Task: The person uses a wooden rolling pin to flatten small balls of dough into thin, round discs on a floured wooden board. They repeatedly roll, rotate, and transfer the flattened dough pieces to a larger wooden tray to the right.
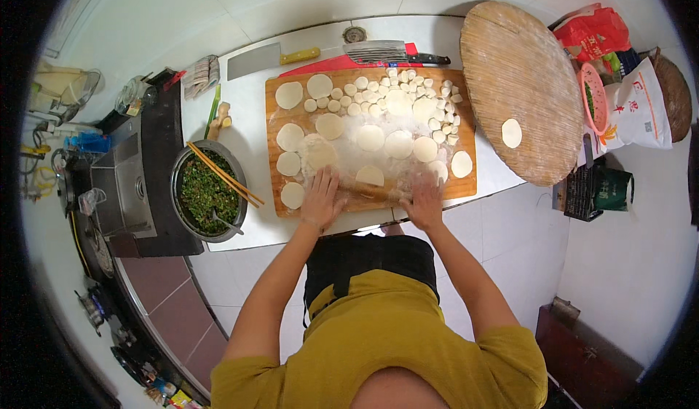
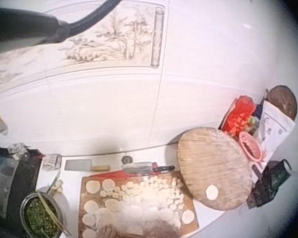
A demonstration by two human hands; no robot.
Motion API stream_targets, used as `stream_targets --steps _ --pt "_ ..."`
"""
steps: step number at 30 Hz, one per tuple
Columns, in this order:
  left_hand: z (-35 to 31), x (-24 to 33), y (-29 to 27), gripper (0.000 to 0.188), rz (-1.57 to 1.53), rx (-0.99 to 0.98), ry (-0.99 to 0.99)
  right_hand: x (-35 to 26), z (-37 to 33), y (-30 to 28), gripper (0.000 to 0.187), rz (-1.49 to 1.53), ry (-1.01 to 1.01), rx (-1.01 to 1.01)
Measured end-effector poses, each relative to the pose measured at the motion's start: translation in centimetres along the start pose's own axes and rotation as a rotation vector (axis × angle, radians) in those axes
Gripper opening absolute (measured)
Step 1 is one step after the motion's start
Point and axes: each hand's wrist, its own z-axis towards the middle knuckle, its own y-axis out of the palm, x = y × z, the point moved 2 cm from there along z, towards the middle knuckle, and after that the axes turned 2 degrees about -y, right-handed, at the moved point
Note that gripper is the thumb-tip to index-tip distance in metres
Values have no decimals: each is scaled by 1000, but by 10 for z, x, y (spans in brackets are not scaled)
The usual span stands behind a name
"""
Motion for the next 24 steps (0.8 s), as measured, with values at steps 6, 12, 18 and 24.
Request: stream_targets --steps 6,12,18,24 --pt "-28 21 -28 66 -81 355 76 18 -13 14 25 227 -185 -87" --pt "36 64 -6 44 -252 249 -19 30 -17 -46 25 436 143 101" --pt "82 75 37 30 -193 146 -372 42 -49 -72 24 648 329 277" --pt "91 61 26 24 -372 -149 -685 66 -76 -74 23 721 368 285"
